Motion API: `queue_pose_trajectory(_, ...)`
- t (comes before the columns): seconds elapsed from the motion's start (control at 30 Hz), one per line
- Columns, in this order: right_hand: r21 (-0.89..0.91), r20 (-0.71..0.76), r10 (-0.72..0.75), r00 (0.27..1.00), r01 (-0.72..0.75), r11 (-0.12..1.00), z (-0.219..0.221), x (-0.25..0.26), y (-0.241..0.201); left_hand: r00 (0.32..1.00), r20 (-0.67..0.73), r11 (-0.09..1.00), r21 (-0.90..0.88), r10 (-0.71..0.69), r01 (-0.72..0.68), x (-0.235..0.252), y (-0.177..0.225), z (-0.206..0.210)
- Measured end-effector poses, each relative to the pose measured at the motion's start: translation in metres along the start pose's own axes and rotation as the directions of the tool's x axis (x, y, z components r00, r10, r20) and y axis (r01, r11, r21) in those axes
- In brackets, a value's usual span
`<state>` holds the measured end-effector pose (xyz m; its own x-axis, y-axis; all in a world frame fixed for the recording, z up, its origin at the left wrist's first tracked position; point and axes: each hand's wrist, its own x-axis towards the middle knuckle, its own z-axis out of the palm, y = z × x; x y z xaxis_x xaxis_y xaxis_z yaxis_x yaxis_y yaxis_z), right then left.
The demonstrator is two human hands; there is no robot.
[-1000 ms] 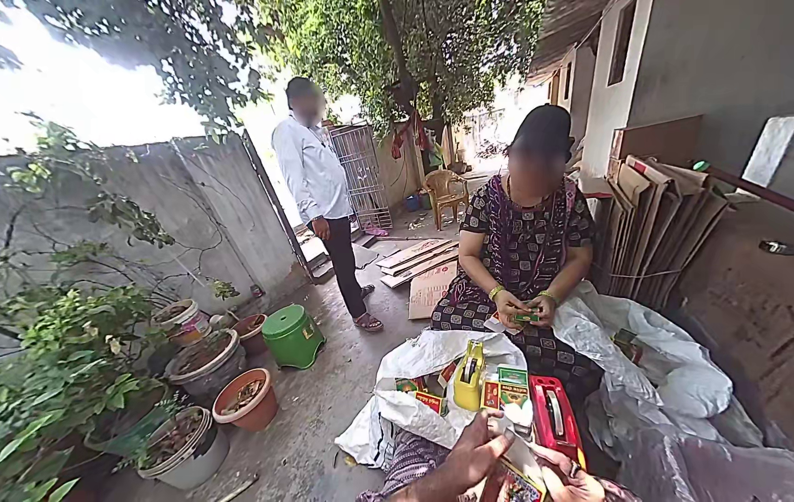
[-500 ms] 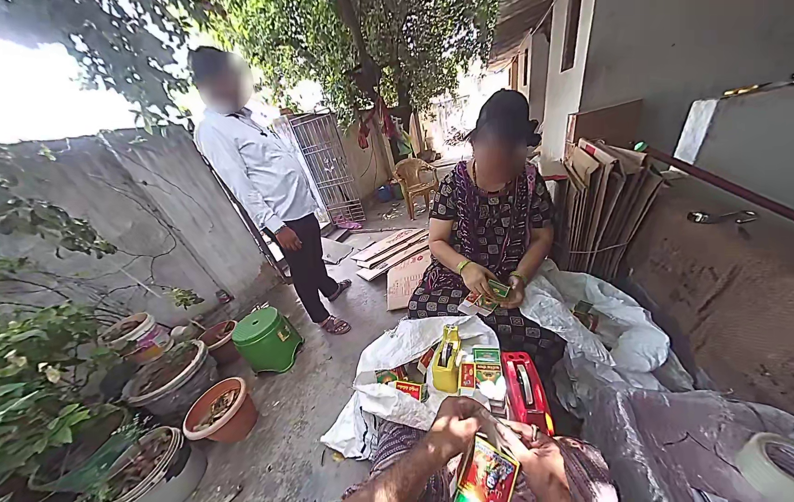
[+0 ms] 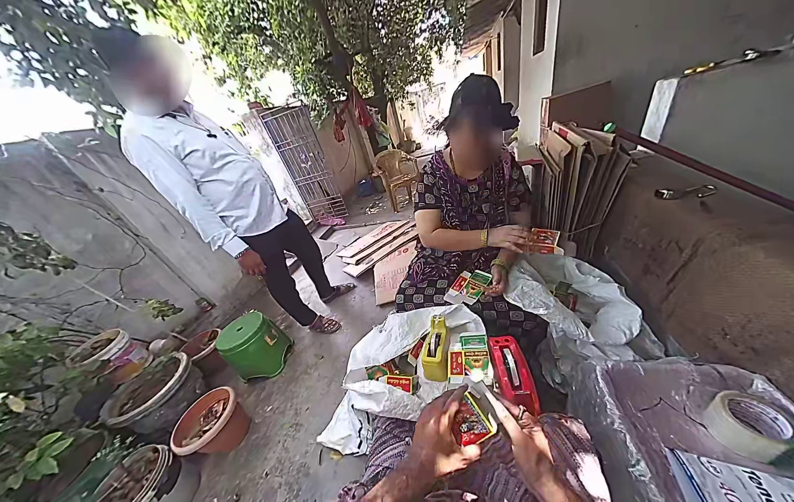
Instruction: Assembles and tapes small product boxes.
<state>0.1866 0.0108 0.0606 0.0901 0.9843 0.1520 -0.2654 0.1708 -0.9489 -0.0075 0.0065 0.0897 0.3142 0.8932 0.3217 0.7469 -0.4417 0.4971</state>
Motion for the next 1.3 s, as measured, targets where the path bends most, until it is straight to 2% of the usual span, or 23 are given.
queue_pose_trajectory(0.17, -0.185, 0.126, -0.197, 0.972, 0.218, 0.958, -0.002, -0.001, 0.007, 0.999, 0.007, 0.999, -0.040, -0.034, 0.034, -0.001, -0.005, 0.000)
queue_pose_trajectory(0.23, -0.182, 0.166, -0.215, 0.962, 0.244, 0.952, -0.004, 0.000, 0.009, 0.991, 0.095, 0.993, -0.072, -0.091, 0.098, 0.002, -0.005, -0.004)
queue_pose_trajectory(0.3, -0.170, 0.181, -0.243, 0.953, 0.274, 0.947, -0.005, 0.000, 0.010, 0.988, 0.120, 0.989, -0.104, -0.096, 0.108, 0.004, -0.004, -0.008)
queue_pose_trajectory(0.5, -0.236, 0.129, -0.195, 0.972, 0.221, 0.946, -0.006, 0.001, 0.007, 0.993, 0.112, 0.994, -0.101, -0.037, 0.049, 0.002, -0.005, -0.009)
queue_pose_trajectory(0.73, -0.183, 0.179, -0.273, 0.945, 0.304, 0.935, -0.006, 0.002, 0.022, 0.992, 0.121, 0.999, -0.043, 0.031, -0.026, 0.000, -0.003, -0.012)
queue_pose_trajectory(0.9, -0.273, 0.121, -0.319, 0.940, 0.341, 0.900, -0.004, 0.004, 0.024, 0.984, 0.157, 0.996, -0.040, 0.079, -0.074, -0.003, -0.004, -0.008)
queue_pose_trajectory(1.0, -0.300, 0.104, -0.294, 0.950, 0.312, 0.901, -0.004, 0.003, 0.019, 0.981, 0.179, 0.996, -0.049, 0.081, -0.073, -0.003, -0.007, -0.007)
queue_pose_trajectory(1.13, -0.258, 0.124, -0.277, 0.953, 0.300, 0.918, -0.005, 0.002, 0.013, 0.989, 0.066, 0.987, -0.105, 0.130, -0.123, -0.003, -0.006, -0.006)
queue_pose_trajectory(1.3, -0.291, 0.128, -0.343, 0.931, 0.366, 0.884, -0.003, 0.002, 0.015, 0.990, 0.041, 0.986, -0.096, 0.137, -0.133, -0.005, -0.009, -0.001)
